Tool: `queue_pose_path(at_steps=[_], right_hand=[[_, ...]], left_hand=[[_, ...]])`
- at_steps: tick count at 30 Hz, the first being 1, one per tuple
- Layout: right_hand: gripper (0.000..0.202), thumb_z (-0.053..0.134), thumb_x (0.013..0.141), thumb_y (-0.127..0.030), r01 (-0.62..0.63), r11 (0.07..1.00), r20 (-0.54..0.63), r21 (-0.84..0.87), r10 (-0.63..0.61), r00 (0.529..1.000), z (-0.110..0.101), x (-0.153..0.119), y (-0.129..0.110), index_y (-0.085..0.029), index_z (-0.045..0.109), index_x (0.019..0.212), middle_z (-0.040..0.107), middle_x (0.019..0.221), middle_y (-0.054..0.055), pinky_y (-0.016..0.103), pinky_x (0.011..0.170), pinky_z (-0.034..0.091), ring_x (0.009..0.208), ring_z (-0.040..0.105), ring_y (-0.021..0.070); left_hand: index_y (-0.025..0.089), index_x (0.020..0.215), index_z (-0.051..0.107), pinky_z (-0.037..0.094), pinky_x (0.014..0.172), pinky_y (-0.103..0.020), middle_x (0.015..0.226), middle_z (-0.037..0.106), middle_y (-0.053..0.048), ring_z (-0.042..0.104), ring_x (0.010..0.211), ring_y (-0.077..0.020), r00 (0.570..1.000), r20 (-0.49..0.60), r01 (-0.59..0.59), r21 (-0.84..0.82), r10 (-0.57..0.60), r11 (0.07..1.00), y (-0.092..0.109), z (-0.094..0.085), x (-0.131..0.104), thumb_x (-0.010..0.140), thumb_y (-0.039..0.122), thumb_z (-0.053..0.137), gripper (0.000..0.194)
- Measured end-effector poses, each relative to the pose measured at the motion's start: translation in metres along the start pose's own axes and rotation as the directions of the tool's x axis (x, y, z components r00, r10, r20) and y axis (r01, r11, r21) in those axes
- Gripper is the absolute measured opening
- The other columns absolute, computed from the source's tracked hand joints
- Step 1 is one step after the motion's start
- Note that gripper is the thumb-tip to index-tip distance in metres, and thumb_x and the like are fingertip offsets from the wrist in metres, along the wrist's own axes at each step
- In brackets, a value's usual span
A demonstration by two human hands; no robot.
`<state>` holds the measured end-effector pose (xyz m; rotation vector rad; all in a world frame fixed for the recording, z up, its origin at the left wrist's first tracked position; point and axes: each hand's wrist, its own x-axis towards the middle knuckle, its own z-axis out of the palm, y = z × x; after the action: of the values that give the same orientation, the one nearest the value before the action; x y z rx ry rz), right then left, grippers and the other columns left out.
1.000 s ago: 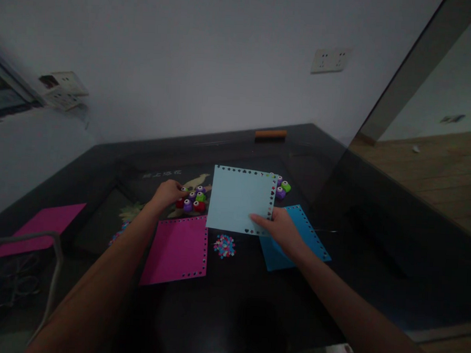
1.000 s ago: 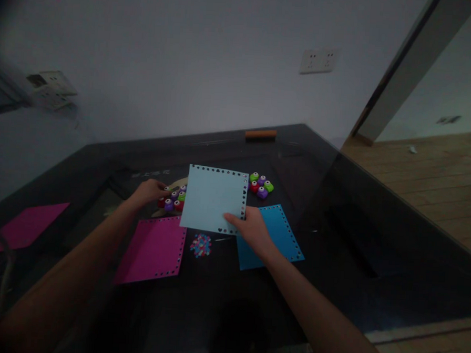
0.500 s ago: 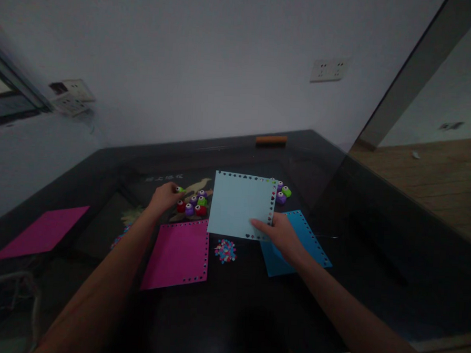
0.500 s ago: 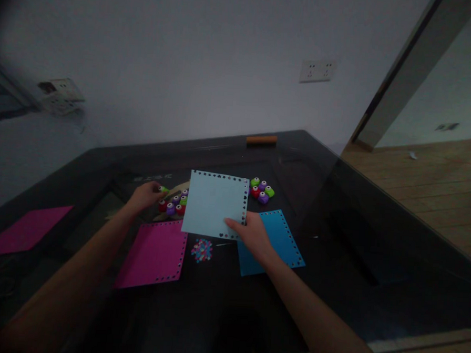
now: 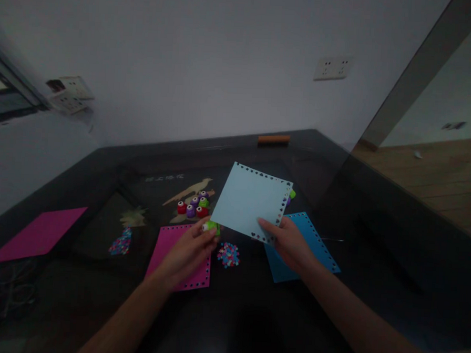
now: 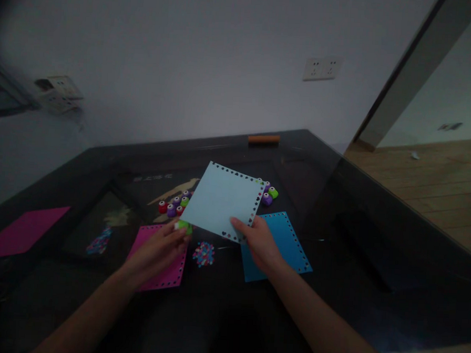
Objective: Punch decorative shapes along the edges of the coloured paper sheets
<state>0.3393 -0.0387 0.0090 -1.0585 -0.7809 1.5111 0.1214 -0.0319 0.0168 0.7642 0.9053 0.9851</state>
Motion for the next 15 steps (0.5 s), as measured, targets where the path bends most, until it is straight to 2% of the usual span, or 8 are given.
queue_pose_path(at_steps=[2, 4, 11, 15], right_hand=[[0.03, 0.073, 0.065, -0.031, -0.013, 1.0, 0.003, 0.0, 0.013, 1.0, 0.001, -0.001, 0.001, -0.016, 0.066, 0.091, 0.072, 0.094, 0.008, 0.038, 0.082, 0.053, 0.084, 0.067, 0.0224], [0.028, 0.071, 0.067, -0.031, -0.028, 0.999, 0.009, -0.015, 0.028, 1.0, 0.002, -0.002, 0.002, -0.016, 0.066, 0.091, 0.072, 0.095, 0.009, 0.039, 0.083, 0.053, 0.087, 0.067, 0.0234], [0.027, 0.073, 0.065, -0.03, -0.093, 0.995, 0.013, -0.023, 0.094, 0.996, 0.006, -0.005, 0.003, -0.017, 0.067, 0.088, 0.071, 0.099, 0.011, 0.039, 0.081, 0.054, 0.095, 0.066, 0.0274], [0.029, 0.075, 0.064, -0.029, -0.041, 0.999, -0.021, -0.033, 0.041, 0.999, 0.007, -0.007, 0.008, -0.017, 0.068, 0.09, 0.072, 0.098, 0.009, 0.041, 0.082, 0.053, 0.092, 0.067, 0.0265]], left_hand=[[0.02, 0.098, 0.066, 0.048, 0.076, -0.022, 0.094, 0.067, -0.003, 0.061, 0.078, -0.0111, 0.996, 0.055, 0.081, -0.078, -0.076, 0.994, -0.012, 0.009, -0.009, 0.064, 0.023, 0.079, 0.036], [0.021, 0.103, 0.066, 0.049, 0.082, -0.025, 0.102, 0.067, -0.005, 0.062, 0.084, -0.0138, 0.989, 0.08, 0.135, -0.093, -0.127, 0.987, -0.019, 0.013, -0.015, 0.069, 0.03, 0.076, 0.036], [0.021, 0.115, 0.062, 0.049, 0.084, -0.032, 0.107, 0.066, -0.009, 0.064, 0.086, -0.0178, 0.991, 0.07, 0.116, -0.053, -0.112, 0.992, -0.032, 0.008, -0.018, 0.073, 0.035, 0.073, 0.046], [0.02, 0.113, 0.062, 0.049, 0.084, -0.035, 0.103, 0.066, -0.009, 0.063, 0.087, -0.0198, 0.995, 0.058, 0.078, 0.006, -0.079, 0.997, -0.035, 0.01, -0.017, 0.074, 0.033, 0.071, 0.042]])
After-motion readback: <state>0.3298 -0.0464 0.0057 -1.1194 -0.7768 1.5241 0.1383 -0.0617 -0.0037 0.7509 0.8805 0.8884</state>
